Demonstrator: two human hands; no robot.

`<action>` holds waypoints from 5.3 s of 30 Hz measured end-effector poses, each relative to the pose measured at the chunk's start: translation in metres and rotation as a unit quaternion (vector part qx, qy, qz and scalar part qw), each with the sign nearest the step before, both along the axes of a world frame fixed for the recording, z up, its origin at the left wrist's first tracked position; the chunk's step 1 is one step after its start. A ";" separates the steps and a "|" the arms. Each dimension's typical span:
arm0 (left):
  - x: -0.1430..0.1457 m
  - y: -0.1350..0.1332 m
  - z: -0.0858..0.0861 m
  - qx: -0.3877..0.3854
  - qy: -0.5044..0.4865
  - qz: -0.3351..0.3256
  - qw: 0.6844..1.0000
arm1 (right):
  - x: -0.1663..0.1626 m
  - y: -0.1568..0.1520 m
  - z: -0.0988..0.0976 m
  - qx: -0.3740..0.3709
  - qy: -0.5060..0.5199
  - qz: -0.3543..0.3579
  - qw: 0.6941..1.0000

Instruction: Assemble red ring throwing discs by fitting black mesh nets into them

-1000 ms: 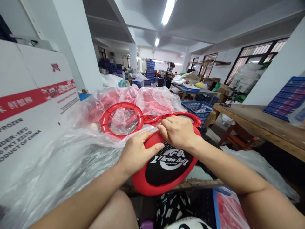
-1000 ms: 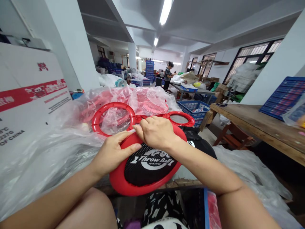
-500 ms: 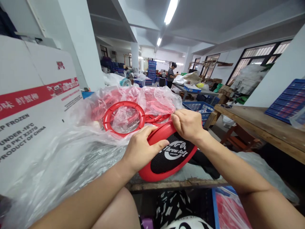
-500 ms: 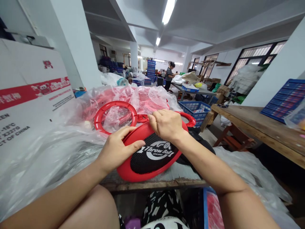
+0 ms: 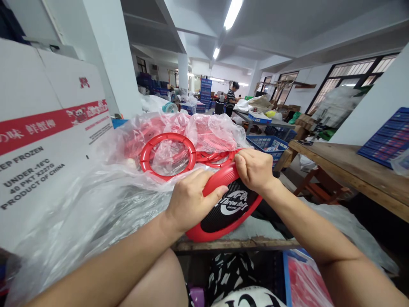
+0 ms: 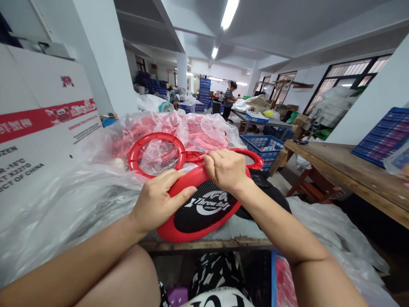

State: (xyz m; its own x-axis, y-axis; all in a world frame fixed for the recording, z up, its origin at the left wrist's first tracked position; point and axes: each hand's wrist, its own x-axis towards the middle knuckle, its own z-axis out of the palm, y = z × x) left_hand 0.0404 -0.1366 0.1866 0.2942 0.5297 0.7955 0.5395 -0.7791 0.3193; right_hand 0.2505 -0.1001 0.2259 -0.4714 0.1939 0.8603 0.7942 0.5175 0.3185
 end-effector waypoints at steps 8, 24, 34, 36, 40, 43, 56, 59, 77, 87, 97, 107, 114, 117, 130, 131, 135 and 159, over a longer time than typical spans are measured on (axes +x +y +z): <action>-0.004 0.010 0.002 -0.140 -0.093 -0.008 0.986 | 0.030 0.028 0.004 -0.086 0.218 -0.029 0.972; -0.002 -0.007 -0.001 0.061 0.016 -0.011 0.998 | 0.012 -0.011 0.010 -0.099 0.045 0.079 0.991; 0.003 0.008 -0.001 -0.049 -0.048 0.010 0.998 | 0.040 0.025 0.000 -0.118 0.307 0.056 0.943; -0.002 0.012 0.000 -0.086 -0.087 0.006 0.992 | 0.053 0.037 -0.003 -0.137 0.422 0.071 0.894; -0.007 0.010 0.001 -0.087 -0.102 -0.024 0.991 | 0.066 0.050 -0.023 -0.185 0.507 0.113 0.834; -0.006 0.006 0.001 -0.065 -0.087 -0.019 0.994 | 0.066 0.052 -0.037 -0.220 0.515 0.127 0.819; 0.008 0.001 -0.005 -0.017 0.034 0.005 0.999 | -0.006 -0.019 -0.003 -0.060 -0.020 0.031 0.997; 0.008 0.002 -0.004 -0.039 0.035 0.009 0.999 | -0.004 -0.010 -0.007 -0.054 -0.009 0.028 0.998; -0.001 -0.001 -0.005 0.018 0.032 -0.010 0.999 | 0.011 0.008 -0.027 -0.107 0.165 0.085 0.977; 0.003 0.001 -0.003 0.021 0.028 -0.004 0.999 | 0.030 0.026 -0.035 -0.114 0.308 0.131 0.935; -0.004 -0.009 -0.001 0.103 0.036 -0.028 0.994 | 0.049 0.037 -0.045 -0.132 0.434 0.208 0.867; 0.002 -0.010 -0.005 0.116 0.064 -0.017 0.991 | 0.027 -0.016 -0.015 -0.089 0.139 0.147 0.975; 0.008 -0.009 -0.008 0.075 0.060 -0.014 0.995 | 0.016 -0.005 -0.021 -0.056 0.110 0.101 0.987; 0.006 -0.006 -0.005 0.057 0.061 -0.004 0.996 | 0.023 0.011 -0.025 -0.084 0.193 0.107 0.972; -0.011 -0.002 -0.002 0.041 0.021 -0.030 0.998 | 0.046 0.045 -0.073 -0.194 0.502 0.181 0.823; -0.010 -0.003 -0.002 0.049 0.028 -0.032 0.998 | 0.046 0.046 -0.077 -0.196 0.503 0.193 0.820; -0.007 -0.005 -0.003 0.092 0.070 -0.022 0.993 | 0.051 0.051 -0.086 -0.200 0.494 0.228 0.815; -0.004 0.008 -0.009 -0.070 0.026 -0.027 0.997 | 0.071 0.033 -0.070 -0.147 0.561 0.202 0.790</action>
